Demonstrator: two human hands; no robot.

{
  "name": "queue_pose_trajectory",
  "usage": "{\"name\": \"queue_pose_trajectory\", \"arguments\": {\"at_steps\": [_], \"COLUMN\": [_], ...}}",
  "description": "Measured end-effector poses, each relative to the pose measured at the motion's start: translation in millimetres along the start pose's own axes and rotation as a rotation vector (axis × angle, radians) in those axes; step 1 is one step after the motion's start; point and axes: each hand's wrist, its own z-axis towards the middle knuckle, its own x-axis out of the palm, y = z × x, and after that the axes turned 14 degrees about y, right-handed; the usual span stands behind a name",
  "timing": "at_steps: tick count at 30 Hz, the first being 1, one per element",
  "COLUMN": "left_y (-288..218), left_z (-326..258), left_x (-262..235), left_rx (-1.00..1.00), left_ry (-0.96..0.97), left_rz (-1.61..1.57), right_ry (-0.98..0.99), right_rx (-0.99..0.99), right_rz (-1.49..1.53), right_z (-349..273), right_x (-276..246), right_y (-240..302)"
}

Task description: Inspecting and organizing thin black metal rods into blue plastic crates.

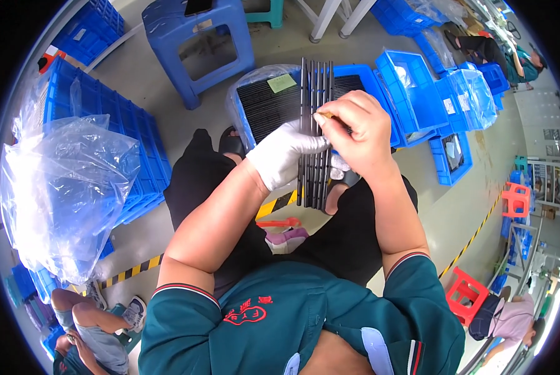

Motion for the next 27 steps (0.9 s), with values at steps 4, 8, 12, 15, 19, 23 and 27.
{"name": "queue_pose_trajectory", "arguments": {"at_steps": [4, 8, 12, 15, 19, 23, 27], "left_y": [5, 1, -1, 2, -1, 1, 5], "left_z": [4, 2, 0, 0, -1, 0, 5], "left_x": [-4, -1, 0, -2, 0, -1, -6], "left_rx": [0.017, -0.057, -0.054, -0.047, -0.035, -0.019, 0.013], "left_ry": [-0.111, -0.102, -0.074, -0.138, -0.157, -0.086, -0.164], "left_rz": [0.269, 0.280, 0.216, 0.262, 0.239, 0.080, 0.289], "right_ry": [-0.018, -0.004, -0.011, 0.011, 0.023, -0.065, -0.013], "right_rx": [-0.051, -0.062, -0.086, -0.088, -0.086, -0.043, -0.059], "right_rz": [-0.157, -0.139, -0.128, -0.125, -0.109, 0.013, -0.114], "right_z": [0, -1, -2, -3, -3, -5, -4], "right_x": [1, 5, 9, 10, 15, 15, 11], "right_y": [6, 3, 0, -5, -5, -2, -4]}}
